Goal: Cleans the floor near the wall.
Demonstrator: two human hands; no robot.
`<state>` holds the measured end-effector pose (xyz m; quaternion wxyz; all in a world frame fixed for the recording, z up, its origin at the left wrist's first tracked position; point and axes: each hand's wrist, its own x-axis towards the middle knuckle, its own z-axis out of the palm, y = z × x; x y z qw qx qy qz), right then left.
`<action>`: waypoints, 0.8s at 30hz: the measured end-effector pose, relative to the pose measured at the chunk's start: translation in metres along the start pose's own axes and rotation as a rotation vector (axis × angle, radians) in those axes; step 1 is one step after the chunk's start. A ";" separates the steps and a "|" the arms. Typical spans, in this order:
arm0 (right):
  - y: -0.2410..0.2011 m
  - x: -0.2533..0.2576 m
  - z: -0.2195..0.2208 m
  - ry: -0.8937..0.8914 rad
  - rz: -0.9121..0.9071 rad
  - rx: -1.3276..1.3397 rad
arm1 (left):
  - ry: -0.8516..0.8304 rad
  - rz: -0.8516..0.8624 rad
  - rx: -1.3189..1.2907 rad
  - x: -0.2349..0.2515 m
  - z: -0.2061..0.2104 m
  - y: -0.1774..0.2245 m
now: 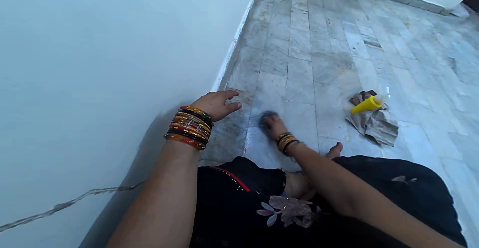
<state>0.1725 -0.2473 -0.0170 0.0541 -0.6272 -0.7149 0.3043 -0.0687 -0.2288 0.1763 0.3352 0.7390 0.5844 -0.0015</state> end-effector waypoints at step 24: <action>-0.083 -0.025 0.068 -0.109 -0.620 -0.307 | 0.018 0.038 -0.010 0.001 -0.004 0.005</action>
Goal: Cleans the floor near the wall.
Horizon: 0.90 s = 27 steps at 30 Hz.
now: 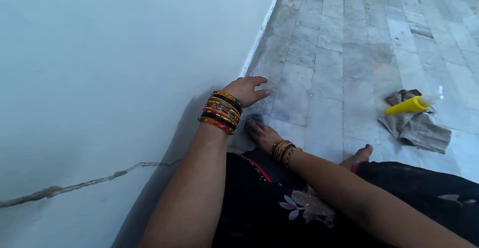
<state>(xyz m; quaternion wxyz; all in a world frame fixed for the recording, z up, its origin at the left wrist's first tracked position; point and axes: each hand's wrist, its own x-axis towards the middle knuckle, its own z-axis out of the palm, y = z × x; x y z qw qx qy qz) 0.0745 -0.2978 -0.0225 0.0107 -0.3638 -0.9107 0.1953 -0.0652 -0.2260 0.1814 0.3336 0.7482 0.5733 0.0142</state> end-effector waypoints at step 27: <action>0.237 -0.041 -0.084 0.170 0.812 0.083 | 0.228 -0.239 -0.137 0.002 -0.009 -0.003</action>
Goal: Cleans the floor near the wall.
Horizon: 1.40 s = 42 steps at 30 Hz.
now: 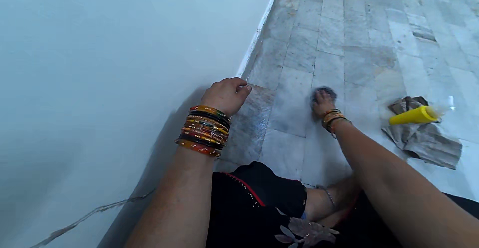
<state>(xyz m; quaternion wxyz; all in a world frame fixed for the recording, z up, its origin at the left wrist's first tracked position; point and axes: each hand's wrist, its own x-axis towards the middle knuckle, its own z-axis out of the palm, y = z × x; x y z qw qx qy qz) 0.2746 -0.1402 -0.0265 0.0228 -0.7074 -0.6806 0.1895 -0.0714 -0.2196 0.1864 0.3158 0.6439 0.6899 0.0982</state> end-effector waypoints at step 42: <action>-0.198 0.054 0.032 -0.243 -0.451 -0.120 | 0.332 0.186 -0.354 0.000 0.005 -0.017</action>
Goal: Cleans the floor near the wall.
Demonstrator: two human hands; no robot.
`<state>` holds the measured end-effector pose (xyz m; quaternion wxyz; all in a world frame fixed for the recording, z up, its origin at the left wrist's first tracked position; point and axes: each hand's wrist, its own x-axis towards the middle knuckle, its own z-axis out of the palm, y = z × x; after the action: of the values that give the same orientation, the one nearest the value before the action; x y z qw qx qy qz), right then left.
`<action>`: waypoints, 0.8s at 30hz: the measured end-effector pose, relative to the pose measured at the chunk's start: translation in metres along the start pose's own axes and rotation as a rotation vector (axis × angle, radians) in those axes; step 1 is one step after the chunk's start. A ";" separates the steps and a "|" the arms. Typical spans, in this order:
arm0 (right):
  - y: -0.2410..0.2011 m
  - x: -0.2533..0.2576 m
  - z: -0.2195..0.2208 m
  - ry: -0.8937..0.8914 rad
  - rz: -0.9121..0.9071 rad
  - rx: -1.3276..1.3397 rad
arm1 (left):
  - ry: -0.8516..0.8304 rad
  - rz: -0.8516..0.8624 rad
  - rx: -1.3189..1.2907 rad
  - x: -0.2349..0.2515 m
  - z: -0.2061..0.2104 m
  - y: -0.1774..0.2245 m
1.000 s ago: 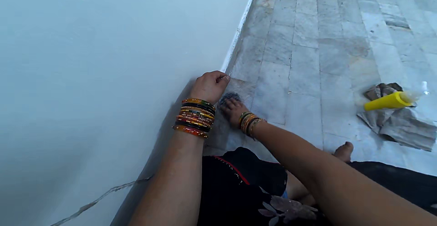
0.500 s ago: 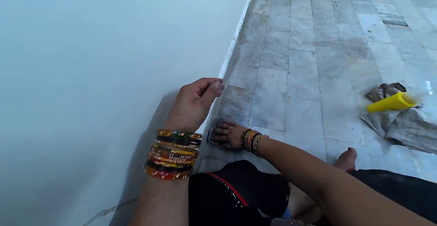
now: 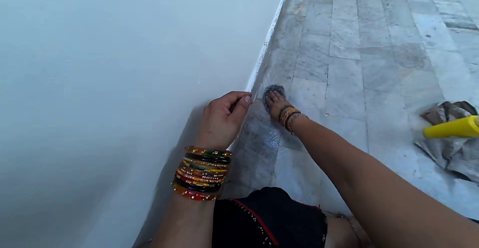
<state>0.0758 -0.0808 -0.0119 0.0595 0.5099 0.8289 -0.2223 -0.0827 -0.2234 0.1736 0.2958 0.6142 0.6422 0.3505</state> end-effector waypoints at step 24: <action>0.087 -0.134 0.027 0.058 0.284 0.051 | -0.170 -0.022 0.145 0.002 0.009 0.005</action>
<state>0.2119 -0.1685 -0.0191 0.0536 0.6297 0.7437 -0.2178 -0.0724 -0.2204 0.1724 0.3078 0.6544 0.6452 0.2462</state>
